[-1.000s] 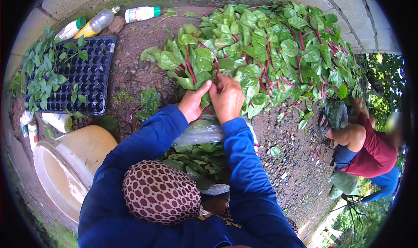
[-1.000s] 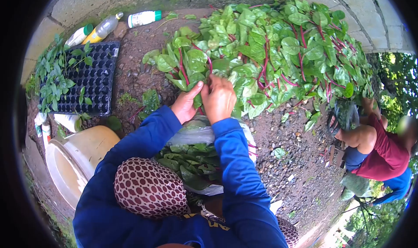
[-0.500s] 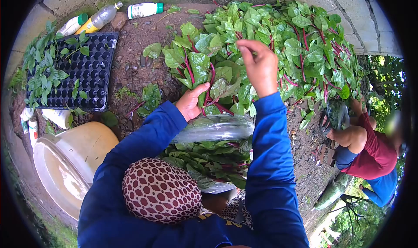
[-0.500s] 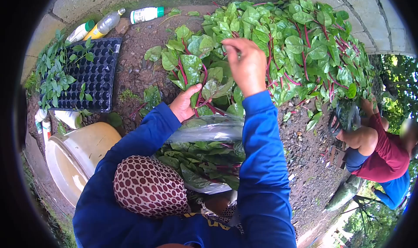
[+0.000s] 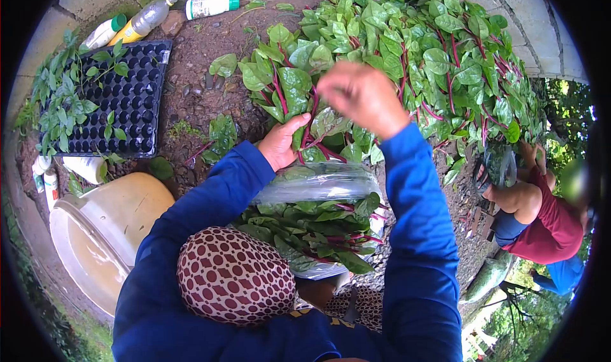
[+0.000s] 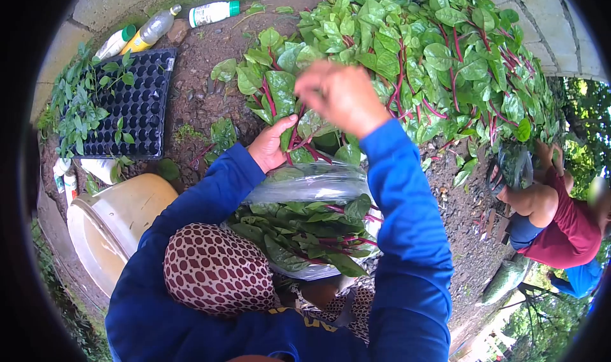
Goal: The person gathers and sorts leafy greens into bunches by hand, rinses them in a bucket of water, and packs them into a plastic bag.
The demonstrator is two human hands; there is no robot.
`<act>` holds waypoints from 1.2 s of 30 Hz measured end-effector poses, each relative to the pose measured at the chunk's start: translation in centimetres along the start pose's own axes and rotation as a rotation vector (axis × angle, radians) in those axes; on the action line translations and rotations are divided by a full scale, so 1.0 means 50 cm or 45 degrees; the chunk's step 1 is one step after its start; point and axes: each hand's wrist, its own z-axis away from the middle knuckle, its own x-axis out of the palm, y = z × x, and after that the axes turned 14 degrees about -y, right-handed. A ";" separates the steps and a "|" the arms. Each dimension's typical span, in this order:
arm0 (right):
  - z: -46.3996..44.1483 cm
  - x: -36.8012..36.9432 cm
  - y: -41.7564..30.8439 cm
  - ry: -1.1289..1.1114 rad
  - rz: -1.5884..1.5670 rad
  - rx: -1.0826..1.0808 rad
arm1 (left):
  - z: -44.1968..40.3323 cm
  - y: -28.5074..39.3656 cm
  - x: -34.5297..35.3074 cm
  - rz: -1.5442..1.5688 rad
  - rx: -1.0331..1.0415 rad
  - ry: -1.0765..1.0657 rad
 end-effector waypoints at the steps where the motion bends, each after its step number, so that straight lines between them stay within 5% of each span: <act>1: 0.021 0.020 -0.024 -0.091 0.097 -0.047 | -0.004 -0.003 -0.012 0.013 0.012 -0.026; 12: 0.119 0.156 -0.079 0.076 0.526 0.239 | -0.021 0.002 0.013 -0.188 0.272 0.133; 14: 0.181 0.128 -0.095 -0.048 0.473 0.391 | -0.036 0.023 -0.002 -0.191 0.426 0.147; 17: 0.319 0.099 -0.020 -0.766 0.495 0.869 | -0.033 0.080 0.003 -0.121 0.516 0.053; 18: 0.352 0.063 -0.002 -0.723 0.427 1.003 | -0.028 0.089 0.016 -0.140 0.521 0.051; 22: 0.314 -0.044 0.076 0.176 0.211 1.016 | -0.037 0.061 0.046 -0.253 0.506 0.009; 24: 0.221 -0.055 0.099 0.186 0.158 0.915 | -0.044 0.046 0.067 -0.324 0.506 0.018; 27: 0.088 -0.014 0.132 -0.075 0.381 1.245 | -0.055 0.036 0.059 -0.270 0.393 0.102; 33: 0.056 0.027 0.138 0.229 0.088 1.199 | -0.043 0.037 0.036 -0.238 0.311 0.221; 36: 0.020 0.037 0.119 0.276 0.273 1.377 | -0.044 0.026 0.040 -0.242 0.279 0.219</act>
